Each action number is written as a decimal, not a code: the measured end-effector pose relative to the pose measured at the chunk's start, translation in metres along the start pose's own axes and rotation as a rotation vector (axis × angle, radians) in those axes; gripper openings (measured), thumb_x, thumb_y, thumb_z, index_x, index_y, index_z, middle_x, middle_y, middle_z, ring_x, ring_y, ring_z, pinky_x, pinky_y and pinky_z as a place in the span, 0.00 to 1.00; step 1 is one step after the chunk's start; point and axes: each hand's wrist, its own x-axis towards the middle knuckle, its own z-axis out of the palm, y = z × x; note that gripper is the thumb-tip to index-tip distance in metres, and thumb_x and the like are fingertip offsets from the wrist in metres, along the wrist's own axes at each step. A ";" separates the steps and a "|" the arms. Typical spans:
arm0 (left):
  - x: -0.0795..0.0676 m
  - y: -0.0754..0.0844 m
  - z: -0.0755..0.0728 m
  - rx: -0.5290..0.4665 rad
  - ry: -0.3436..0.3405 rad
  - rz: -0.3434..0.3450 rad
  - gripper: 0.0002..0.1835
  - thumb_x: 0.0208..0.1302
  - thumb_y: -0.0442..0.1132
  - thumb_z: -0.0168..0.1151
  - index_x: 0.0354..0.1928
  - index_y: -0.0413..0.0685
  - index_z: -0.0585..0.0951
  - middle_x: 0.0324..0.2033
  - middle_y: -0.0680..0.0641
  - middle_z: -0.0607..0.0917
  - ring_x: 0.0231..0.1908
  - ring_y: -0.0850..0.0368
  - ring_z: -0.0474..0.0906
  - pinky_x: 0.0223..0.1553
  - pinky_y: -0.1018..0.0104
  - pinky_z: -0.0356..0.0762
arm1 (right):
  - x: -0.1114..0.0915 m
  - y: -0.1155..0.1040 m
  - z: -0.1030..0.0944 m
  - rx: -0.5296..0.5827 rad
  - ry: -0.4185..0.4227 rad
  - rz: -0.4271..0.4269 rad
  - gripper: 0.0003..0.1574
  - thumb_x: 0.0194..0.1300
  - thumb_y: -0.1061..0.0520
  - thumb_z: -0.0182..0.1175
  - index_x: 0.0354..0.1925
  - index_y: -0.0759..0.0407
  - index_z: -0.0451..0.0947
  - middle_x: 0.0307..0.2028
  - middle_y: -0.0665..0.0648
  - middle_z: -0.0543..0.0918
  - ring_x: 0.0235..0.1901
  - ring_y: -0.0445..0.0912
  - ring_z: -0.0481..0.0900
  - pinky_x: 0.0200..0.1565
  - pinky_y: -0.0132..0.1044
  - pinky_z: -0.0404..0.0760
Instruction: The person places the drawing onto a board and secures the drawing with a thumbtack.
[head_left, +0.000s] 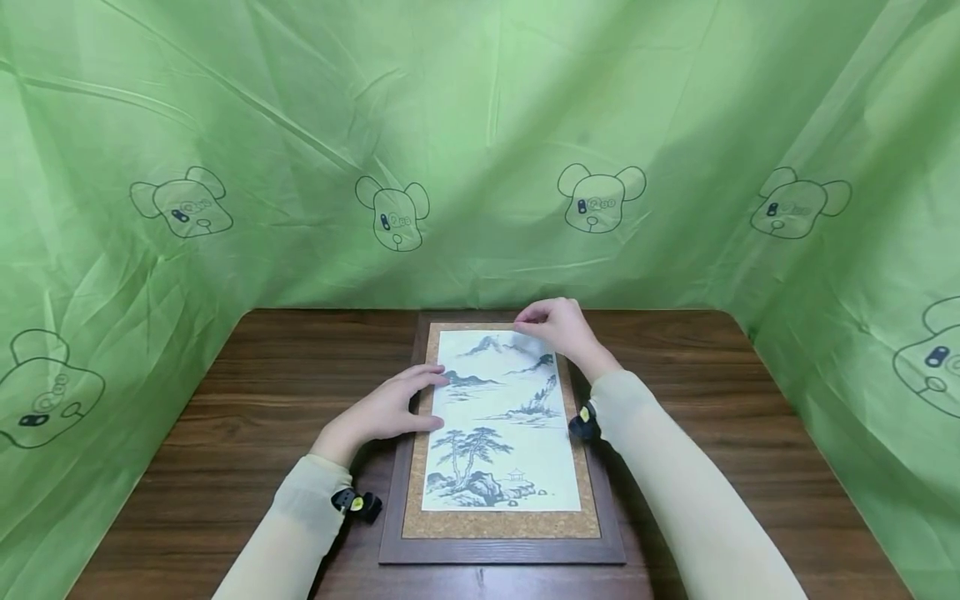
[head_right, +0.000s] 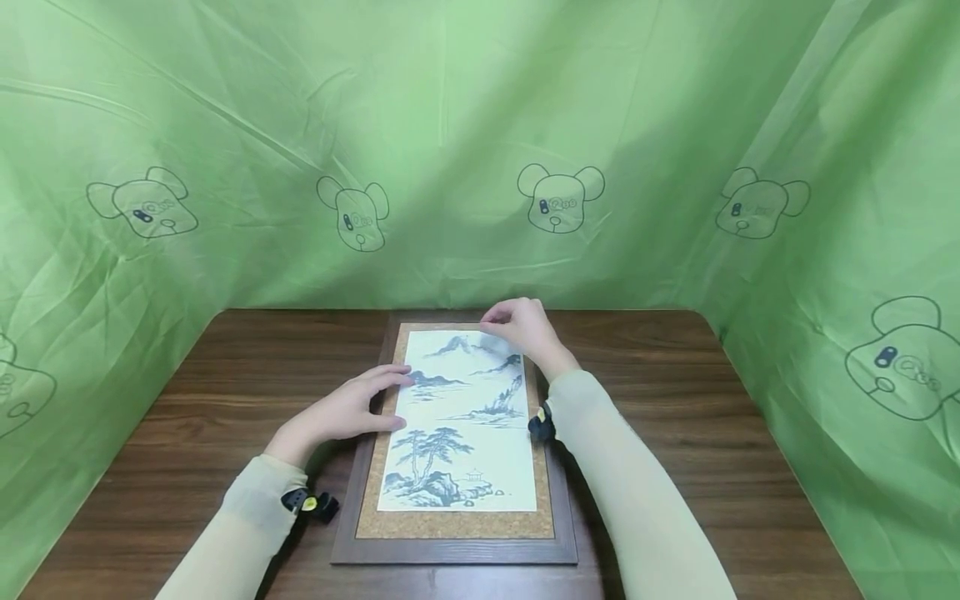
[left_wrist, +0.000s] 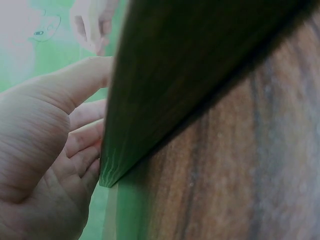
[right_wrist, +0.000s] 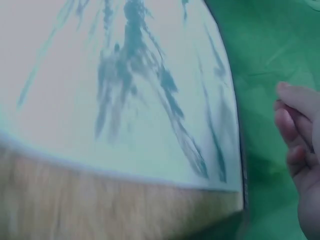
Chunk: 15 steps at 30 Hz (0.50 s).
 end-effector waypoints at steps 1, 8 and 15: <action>0.000 0.000 0.000 0.000 0.000 0.000 0.37 0.62 0.57 0.71 0.70 0.55 0.73 0.75 0.51 0.64 0.74 0.49 0.58 0.70 0.45 0.61 | 0.003 -0.001 0.003 -0.001 -0.002 0.001 0.03 0.63 0.46 0.72 0.34 0.41 0.90 0.32 0.41 0.88 0.36 0.41 0.82 0.41 0.42 0.81; 0.000 -0.002 0.000 -0.007 0.002 -0.005 0.37 0.62 0.57 0.71 0.70 0.55 0.73 0.75 0.51 0.64 0.74 0.49 0.58 0.71 0.45 0.60 | 0.019 -0.003 0.022 -0.040 -0.043 -0.007 0.05 0.66 0.47 0.69 0.36 0.43 0.89 0.34 0.42 0.88 0.39 0.40 0.83 0.45 0.41 0.81; 0.001 -0.001 0.000 -0.007 -0.008 -0.002 0.37 0.62 0.58 0.70 0.71 0.54 0.73 0.75 0.52 0.63 0.74 0.50 0.57 0.71 0.45 0.60 | 0.022 0.002 0.034 -0.086 -0.090 -0.001 0.05 0.67 0.49 0.69 0.38 0.46 0.90 0.34 0.42 0.88 0.38 0.40 0.83 0.43 0.40 0.81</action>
